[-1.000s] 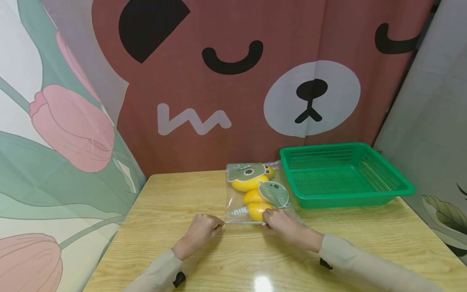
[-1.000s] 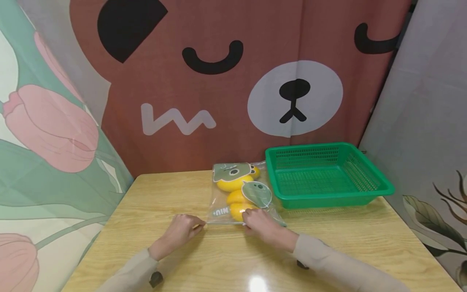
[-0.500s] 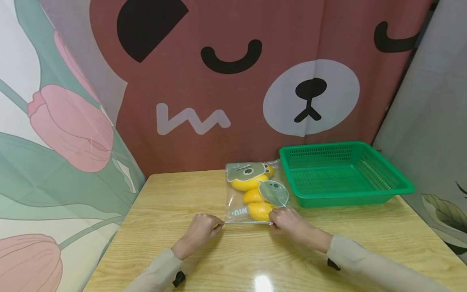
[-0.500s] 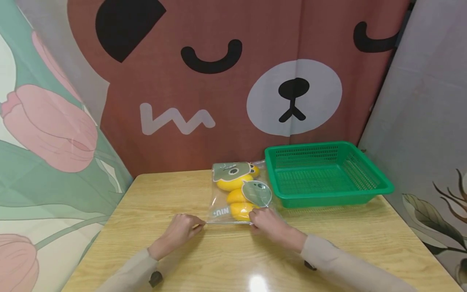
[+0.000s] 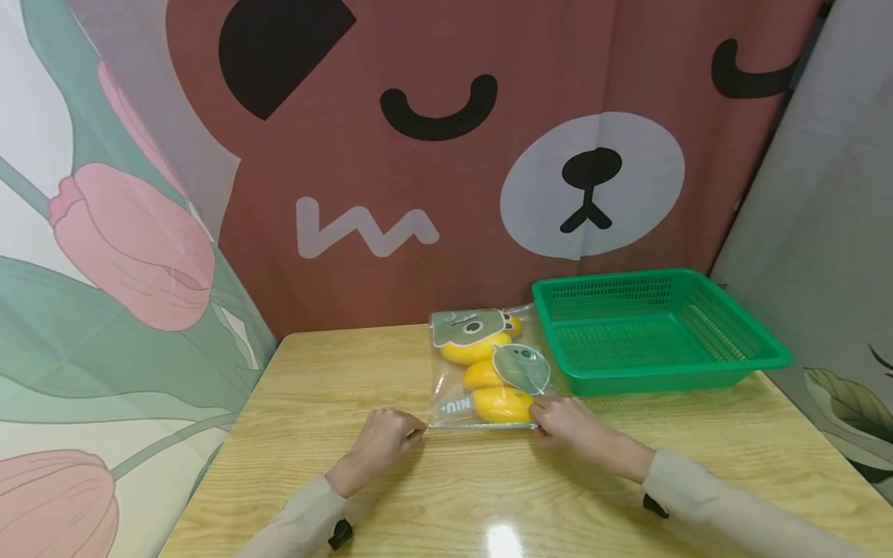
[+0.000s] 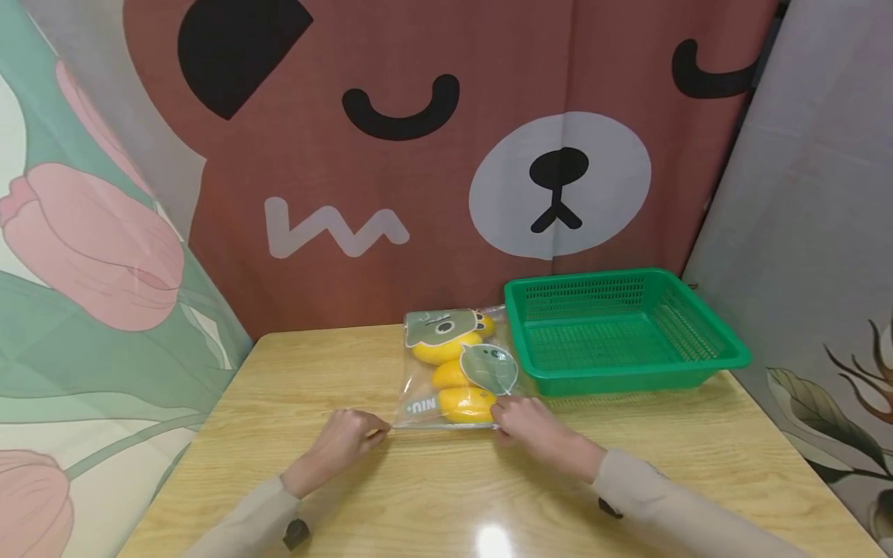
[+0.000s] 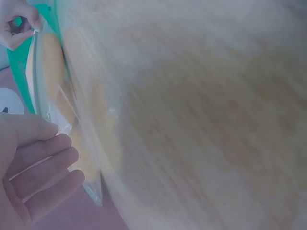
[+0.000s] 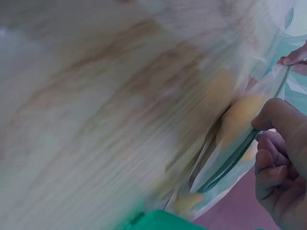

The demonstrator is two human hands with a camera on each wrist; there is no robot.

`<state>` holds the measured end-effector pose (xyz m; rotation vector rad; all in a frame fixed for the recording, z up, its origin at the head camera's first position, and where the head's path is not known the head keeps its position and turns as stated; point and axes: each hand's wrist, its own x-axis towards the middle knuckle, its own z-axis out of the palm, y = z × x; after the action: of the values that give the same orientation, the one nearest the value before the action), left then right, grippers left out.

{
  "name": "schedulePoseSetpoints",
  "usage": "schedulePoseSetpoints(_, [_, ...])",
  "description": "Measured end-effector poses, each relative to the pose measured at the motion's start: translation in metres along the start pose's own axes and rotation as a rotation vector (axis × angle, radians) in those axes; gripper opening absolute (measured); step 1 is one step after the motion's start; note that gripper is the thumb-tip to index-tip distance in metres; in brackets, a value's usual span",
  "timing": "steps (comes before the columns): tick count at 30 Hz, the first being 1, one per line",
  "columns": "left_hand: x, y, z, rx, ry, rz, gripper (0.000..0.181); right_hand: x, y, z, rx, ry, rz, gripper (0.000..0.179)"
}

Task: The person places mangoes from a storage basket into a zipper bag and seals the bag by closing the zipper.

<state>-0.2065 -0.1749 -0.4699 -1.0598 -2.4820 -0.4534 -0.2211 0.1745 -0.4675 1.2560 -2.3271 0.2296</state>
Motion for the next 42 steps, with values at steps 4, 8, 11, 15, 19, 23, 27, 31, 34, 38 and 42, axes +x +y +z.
schedulePoseSetpoints(4, [-0.001,0.0,0.0,0.007,-0.006,-0.003,0.012,-0.004,0.004,-0.002,-0.047,-0.014,0.001,0.035])
schedulePoseSetpoints(8, [-0.001,-0.001,0.001,0.014,-0.001,0.002,0.011,-0.01,0.008,-0.005,-0.07,-0.021,0.001,0.035])
schedulePoseSetpoints(11, [-0.002,-0.001,0.001,0.007,-0.003,0.001,0.011,-0.014,0.01,-0.005,-0.08,-0.016,0.0,0.034])
schedulePoseSetpoints(15, [-0.003,-0.002,0.002,0.003,-0.014,-0.002,0.01,-0.018,0.013,-0.005,-0.082,-0.001,-0.001,0.033])
schedulePoseSetpoints(19, [-0.003,-0.001,0.001,0.006,-0.014,0.001,0.01,-0.021,0.017,-0.005,-0.076,0.022,-0.002,0.035])
schedulePoseSetpoints(23, [-0.004,0.0,0.001,0.012,-0.011,0.001,0.009,-0.024,0.02,-0.006,-0.083,0.026,0.004,0.037])
schedulePoseSetpoints(27, [-0.004,0.0,0.001,0.017,-0.009,0.0,0.008,-0.026,0.021,-0.008,-0.075,0.02,0.013,0.036])
schedulePoseSetpoints(31, [-0.004,0.0,0.0,0.012,-0.017,-0.002,0.009,-0.028,0.024,-0.011,-0.064,0.005,0.027,0.035])
schedulePoseSetpoints(34, [-0.003,0.0,0.0,0.009,-0.025,-0.009,0.008,-0.028,0.025,-0.014,-0.066,-0.008,0.037,0.035])
schedulePoseSetpoints(38, [-0.003,0.0,0.0,0.011,-0.03,-0.012,0.008,-0.03,0.026,-0.017,-0.068,-0.015,0.045,0.036])
schedulePoseSetpoints(42, [-0.003,0.0,0.001,0.02,-0.027,-0.007,0.009,-0.033,0.027,-0.019,-0.076,-0.001,0.037,0.037])
